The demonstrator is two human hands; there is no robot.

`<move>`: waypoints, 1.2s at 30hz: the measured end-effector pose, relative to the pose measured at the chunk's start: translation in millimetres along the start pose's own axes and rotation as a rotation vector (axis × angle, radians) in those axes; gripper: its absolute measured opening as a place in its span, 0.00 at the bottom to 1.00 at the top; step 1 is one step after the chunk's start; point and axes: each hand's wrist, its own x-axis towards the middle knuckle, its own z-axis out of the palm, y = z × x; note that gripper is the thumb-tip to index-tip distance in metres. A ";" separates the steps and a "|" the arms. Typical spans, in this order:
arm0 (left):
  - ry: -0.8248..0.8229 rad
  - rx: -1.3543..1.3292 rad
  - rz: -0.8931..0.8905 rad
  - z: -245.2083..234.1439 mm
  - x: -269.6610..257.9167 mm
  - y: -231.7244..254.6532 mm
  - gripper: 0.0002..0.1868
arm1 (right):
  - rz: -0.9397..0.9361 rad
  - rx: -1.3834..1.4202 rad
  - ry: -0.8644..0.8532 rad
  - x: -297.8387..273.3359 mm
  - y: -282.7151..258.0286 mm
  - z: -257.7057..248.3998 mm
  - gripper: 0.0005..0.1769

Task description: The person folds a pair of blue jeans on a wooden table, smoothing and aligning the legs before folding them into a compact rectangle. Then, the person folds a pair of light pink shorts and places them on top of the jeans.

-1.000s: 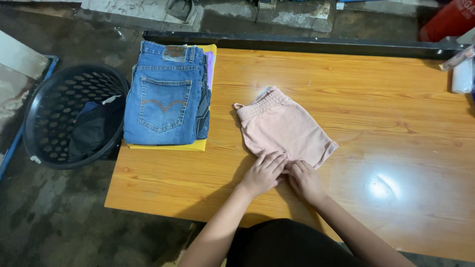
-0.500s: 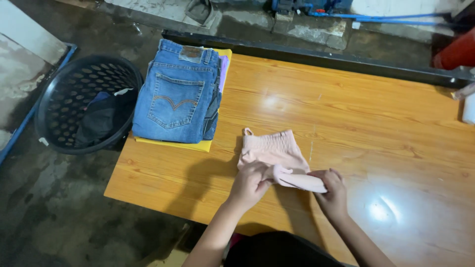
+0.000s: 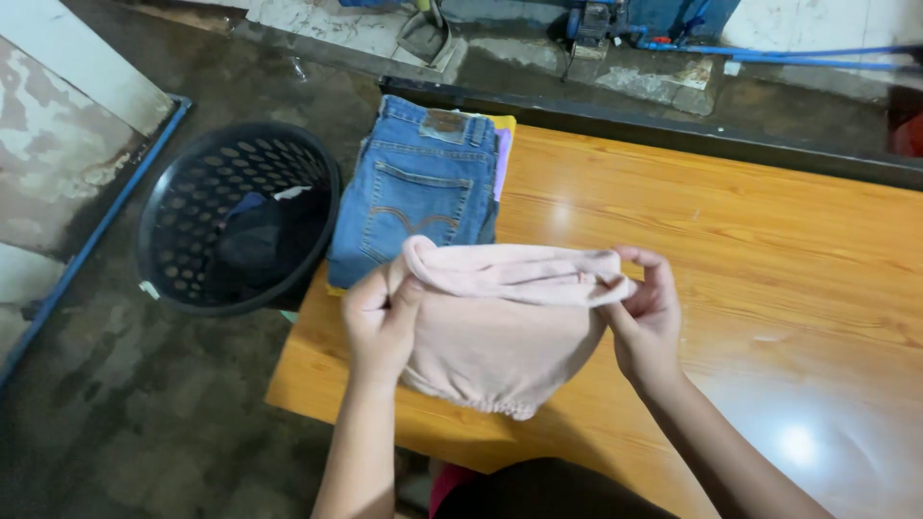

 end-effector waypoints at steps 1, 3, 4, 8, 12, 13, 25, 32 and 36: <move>-0.011 0.000 0.001 -17.4 10.3 -20.6 0.13 | 0.000 0.004 0.011 4.9 8.0 17.5 0.33; 0.003 0.108 -0.026 -52.1 36.0 -61.9 0.21 | -0.043 0.049 0.005 21.7 22.0 54.7 0.36; -0.005 0.107 -0.017 -59.0 61.3 -69.1 0.21 | -0.051 0.054 0.012 38.9 26.2 75.6 0.36; -0.078 0.030 -0.201 -61.2 162.7 -144.2 0.15 | -0.069 0.051 0.131 122.8 64.1 140.9 0.26; -0.079 0.067 -0.495 -7.7 221.4 -314.1 0.23 | 0.034 -0.061 0.304 227.2 187.6 127.5 0.25; -0.087 0.065 -0.486 -2.6 230.8 -360.1 0.23 | 0.025 -0.057 0.311 231.8 190.2 136.1 0.25; -0.159 0.064 -0.308 -11.6 207.6 -364.0 0.07 | -0.007 -0.493 0.043 245.1 183.0 149.2 0.33; -0.248 0.159 -0.266 -38.5 173.2 -342.2 0.32 | 0.092 -0.834 0.105 200.5 176.3 150.1 0.42; -0.317 0.743 -0.302 -82.4 129.1 -260.7 0.36 | 0.291 -1.128 0.067 117.9 141.8 167.5 0.48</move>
